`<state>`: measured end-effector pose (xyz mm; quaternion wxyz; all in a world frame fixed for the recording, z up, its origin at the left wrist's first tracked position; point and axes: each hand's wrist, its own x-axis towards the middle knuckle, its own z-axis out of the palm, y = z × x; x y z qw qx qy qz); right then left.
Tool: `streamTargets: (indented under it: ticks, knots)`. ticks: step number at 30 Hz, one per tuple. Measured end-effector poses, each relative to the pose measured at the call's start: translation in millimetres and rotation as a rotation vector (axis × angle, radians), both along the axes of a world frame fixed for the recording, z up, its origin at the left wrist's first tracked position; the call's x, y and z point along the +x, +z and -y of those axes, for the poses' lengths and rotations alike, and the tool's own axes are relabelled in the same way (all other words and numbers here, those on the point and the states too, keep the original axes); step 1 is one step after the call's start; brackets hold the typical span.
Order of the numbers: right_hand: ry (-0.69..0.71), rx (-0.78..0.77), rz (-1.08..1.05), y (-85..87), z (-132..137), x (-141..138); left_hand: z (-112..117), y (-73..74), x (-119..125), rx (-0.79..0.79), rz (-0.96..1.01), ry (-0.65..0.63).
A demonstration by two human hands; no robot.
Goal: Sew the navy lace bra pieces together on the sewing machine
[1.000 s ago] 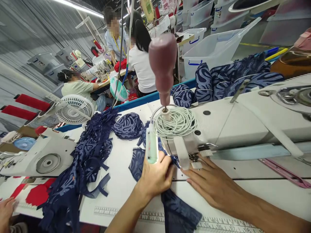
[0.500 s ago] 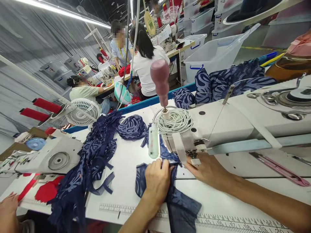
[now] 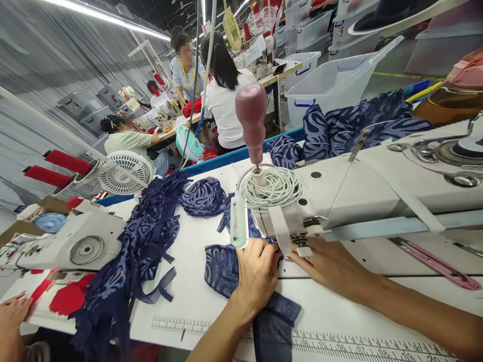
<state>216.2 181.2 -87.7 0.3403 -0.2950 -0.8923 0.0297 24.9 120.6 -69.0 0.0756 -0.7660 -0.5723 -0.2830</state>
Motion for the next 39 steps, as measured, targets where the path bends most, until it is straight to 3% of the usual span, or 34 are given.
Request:
streamTargets:
  ticks: [7, 13, 25, 32, 35, 39]
  knots:
    - [0.115, 0.072, 0.089, 1.2, 9, 5, 0, 2.4, -18, -0.018, 0.04, -0.103]
    - [0.118, -0.009, 0.07, 3.1, 17, -3, -4, -0.4, -27, -0.019, -0.075, -0.201]
    - [0.181, 0.037, 0.072, 24.9, 19, -1, -3, -4.2, -19, -0.007, -0.004, -0.211]
    - [0.145, 0.203, 0.166, 1.2, 25, 2, -7, -3.6, -25, 0.004, -0.027, -0.211]
    - [0.077, 0.108, 0.191, -6.2, 24, -1, -14, 1.0, -29, -0.07, -0.037, -0.251]
    - [0.044, -0.076, 0.163, 1.3, 19, -6, -19, 1.7, -27, -0.052, 0.011, -0.229]
